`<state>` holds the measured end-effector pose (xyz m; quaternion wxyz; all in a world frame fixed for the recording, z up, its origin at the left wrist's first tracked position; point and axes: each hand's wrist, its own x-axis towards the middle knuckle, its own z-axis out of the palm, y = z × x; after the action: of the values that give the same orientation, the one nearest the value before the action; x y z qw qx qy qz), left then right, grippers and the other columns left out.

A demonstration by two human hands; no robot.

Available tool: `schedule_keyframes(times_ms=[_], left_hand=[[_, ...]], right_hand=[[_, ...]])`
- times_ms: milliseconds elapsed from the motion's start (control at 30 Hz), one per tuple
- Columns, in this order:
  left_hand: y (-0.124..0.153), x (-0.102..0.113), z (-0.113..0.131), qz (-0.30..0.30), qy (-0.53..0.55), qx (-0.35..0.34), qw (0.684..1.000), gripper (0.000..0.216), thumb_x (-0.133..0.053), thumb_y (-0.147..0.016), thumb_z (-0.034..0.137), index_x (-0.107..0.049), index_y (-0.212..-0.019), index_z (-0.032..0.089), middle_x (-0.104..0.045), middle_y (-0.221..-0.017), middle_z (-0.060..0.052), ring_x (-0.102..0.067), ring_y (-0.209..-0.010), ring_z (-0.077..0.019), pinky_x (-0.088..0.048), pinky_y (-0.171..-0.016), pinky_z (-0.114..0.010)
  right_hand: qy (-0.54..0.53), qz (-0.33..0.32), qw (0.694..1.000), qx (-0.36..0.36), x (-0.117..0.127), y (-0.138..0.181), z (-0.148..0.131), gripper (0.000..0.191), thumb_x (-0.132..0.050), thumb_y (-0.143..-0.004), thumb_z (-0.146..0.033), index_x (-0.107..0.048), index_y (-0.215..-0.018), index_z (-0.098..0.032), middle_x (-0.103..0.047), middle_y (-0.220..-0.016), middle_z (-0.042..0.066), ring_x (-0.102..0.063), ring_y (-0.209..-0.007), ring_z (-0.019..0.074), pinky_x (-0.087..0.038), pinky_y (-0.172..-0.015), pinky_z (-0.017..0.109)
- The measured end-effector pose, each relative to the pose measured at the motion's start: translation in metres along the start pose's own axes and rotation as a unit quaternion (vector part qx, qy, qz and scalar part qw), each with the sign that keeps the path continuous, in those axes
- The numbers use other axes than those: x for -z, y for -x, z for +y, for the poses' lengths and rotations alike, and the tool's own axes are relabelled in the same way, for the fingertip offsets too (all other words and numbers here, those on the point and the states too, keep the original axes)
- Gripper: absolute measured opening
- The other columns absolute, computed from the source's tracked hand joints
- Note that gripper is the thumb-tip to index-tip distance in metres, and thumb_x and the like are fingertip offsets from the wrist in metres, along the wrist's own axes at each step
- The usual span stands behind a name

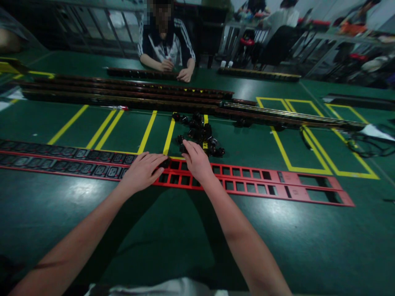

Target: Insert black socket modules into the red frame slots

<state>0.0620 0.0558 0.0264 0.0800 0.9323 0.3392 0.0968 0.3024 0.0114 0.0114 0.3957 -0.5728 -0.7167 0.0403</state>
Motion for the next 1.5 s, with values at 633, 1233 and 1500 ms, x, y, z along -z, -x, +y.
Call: schedule_keyframes(times_ms=[633,1233,1500], left_hand=[[0.001,0.0,-0.001,-0.004,-0.007,-0.005,1.0,0.046,-0.04,-0.104,0.034,-0.053,-0.147,0.022,-0.06,-0.147,-0.009,-0.054,-0.135,-0.0273,-0.031,-0.119,-0.054],[0.001,0.0,-0.003,-0.027,0.003,-0.065,0.998,0.042,-0.041,-0.104,0.031,-0.057,-0.143,0.03,-0.053,-0.154,-0.005,-0.049,-0.141,-0.0252,-0.03,-0.121,-0.054],[0.001,0.002,-0.002,-0.024,0.012,-0.062,0.998,0.041,-0.042,-0.104,0.029,-0.059,-0.142,0.029,-0.054,-0.153,-0.005,-0.051,-0.139,-0.0261,-0.031,-0.121,-0.054]], right_hand=[[0.015,-0.029,0.999,-0.003,0.001,0.002,-0.001,0.037,-0.041,-0.106,-0.029,-0.063,-0.135,-0.023,-0.057,-0.132,0.014,-0.064,-0.096,0.0179,-0.059,-0.084,0.036],[0.114,-0.263,0.958,-0.003,0.001,-0.005,-0.012,0.038,-0.041,-0.106,-0.038,-0.066,-0.131,-0.022,-0.059,-0.145,0.011,-0.052,-0.133,0.0315,-0.047,-0.106,0.06],[0.222,-0.077,0.966,-0.11,-0.002,-0.002,-0.01,0.032,-0.049,-0.094,-0.014,-0.072,-0.116,-0.015,-0.053,-0.147,0.019,-0.044,-0.135,0.0411,-0.045,-0.101,0.066]])
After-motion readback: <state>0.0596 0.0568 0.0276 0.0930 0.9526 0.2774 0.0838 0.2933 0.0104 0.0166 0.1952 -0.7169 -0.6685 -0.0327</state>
